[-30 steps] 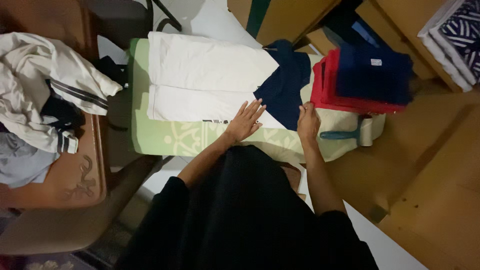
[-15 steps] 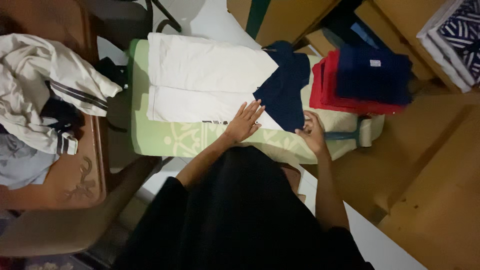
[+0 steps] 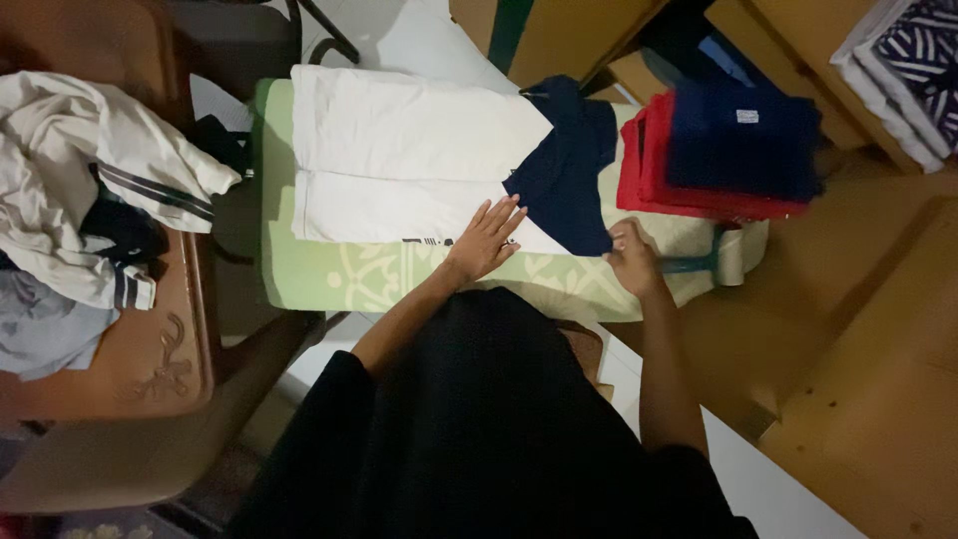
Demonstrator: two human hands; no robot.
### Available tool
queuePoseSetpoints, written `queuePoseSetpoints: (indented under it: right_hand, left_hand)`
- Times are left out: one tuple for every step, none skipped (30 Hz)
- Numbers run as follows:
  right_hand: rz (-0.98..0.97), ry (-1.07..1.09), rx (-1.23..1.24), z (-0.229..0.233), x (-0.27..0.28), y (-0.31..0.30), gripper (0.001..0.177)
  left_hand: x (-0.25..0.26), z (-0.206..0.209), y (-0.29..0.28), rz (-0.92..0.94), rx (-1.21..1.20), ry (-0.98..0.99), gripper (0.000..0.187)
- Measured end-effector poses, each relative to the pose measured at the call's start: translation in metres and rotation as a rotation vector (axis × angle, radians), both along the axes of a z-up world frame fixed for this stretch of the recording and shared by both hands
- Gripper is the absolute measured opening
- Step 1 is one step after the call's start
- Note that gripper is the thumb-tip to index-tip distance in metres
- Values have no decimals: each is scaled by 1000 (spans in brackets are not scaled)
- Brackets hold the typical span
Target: The person folds a dark blue t-shirt and places it on a stack of red shirts. Then they unfold and refold a white t-shirt with dark sleeves, smoothing it and stacking it on the same pile. The folded shirts remain on the ironing board.
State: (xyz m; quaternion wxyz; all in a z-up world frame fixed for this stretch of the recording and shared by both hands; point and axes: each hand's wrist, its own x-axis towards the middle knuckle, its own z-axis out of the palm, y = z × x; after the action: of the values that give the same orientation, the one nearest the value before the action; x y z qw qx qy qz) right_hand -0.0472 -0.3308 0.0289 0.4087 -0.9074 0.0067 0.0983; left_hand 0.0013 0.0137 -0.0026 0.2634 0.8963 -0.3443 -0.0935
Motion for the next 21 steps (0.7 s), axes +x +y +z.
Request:
queuePoseSetpoints:
  right_hand:
    - [10, 30, -9, -3, 0, -2, 45]
    - [20, 59, -19, -7, 0, -2, 41]
    - [-34, 112, 24, -10, 2, -1, 36]
    - [-88, 165, 67, -13, 6, 2, 32]
    - [-144, 221, 109, -13, 7, 3, 31]
    - [-179, 176, 46, -12, 8, 6, 29]
    - [-215, 129, -18, -11, 12, 12, 28]
    - [-251, 81, -81, -7, 14, 19, 26]
    - [-259, 30, -176, -2, 16, 27, 27]
    - [-266, -21, -270, 5, 18, 34, 27]
    - [-271, -72, -365, 12, 20, 43, 29]
    - [-261, -135, -350, 18, 21, 55, 27]
    - [-251, -202, -336, 23, 24, 69, 26]
    - [-240, -268, -321, 26, 27, 83, 24]
    - [-149, -266, -348, 27, 32, 96, 28]
    - [-57, -265, -374, 27, 37, 108, 31]
    - [-17, -268, -341, 25, 43, 120, 36]
    - [23, -271, -309, 21, 48, 130, 40]
    - [62, -273, -277, 18, 50, 136, 45]
    - [68, -304, -285, 15, 51, 140, 48]
    - [73, -337, -294, 10, 52, 143, 52]
  left_hand:
    - [1, 1, 0, -4, -2, -11, 68]
    - [1, 2, -1, -8, -4, -22, 67]
    - [2, 4, -1, -5, 7, -32, 67]
    - [2, 7, -2, -3, 18, -43, 67]
    - [2, 10, -4, -3, 27, -51, 67]
    - [2, 13, -6, 39, -1, -1, 66]
    - [5, 18, -9, 79, -30, 46, 65]
    - [8, 22, -13, 119, -60, 93, 64]
    - [14, 26, -18, 229, -101, 156, 62]
    - [23, 29, -25, 339, -143, 219, 62]
    - [29, 32, -30, 450, -185, 285, 61]
    - [33, 33, -32, 467, -221, 217, 61]
    - [38, 34, -35, 484, -259, 146, 62]
    - [42, 33, -37, 500, -296, 75, 63]
    - [44, 30, -37, 417, -263, 47, 64]
    - [44, 27, -36, 335, -231, 19, 64]
    - [44, 23, -36, 250, -198, -11, 65]
    - [43, 18, -38, 226, -151, -44, 66]
    - [42, 14, -39, 200, -104, -77, 67]
    - [40, 9, -40, 174, -58, -109, 68]
    - [40, 5, -41, 193, -58, -106, 68]
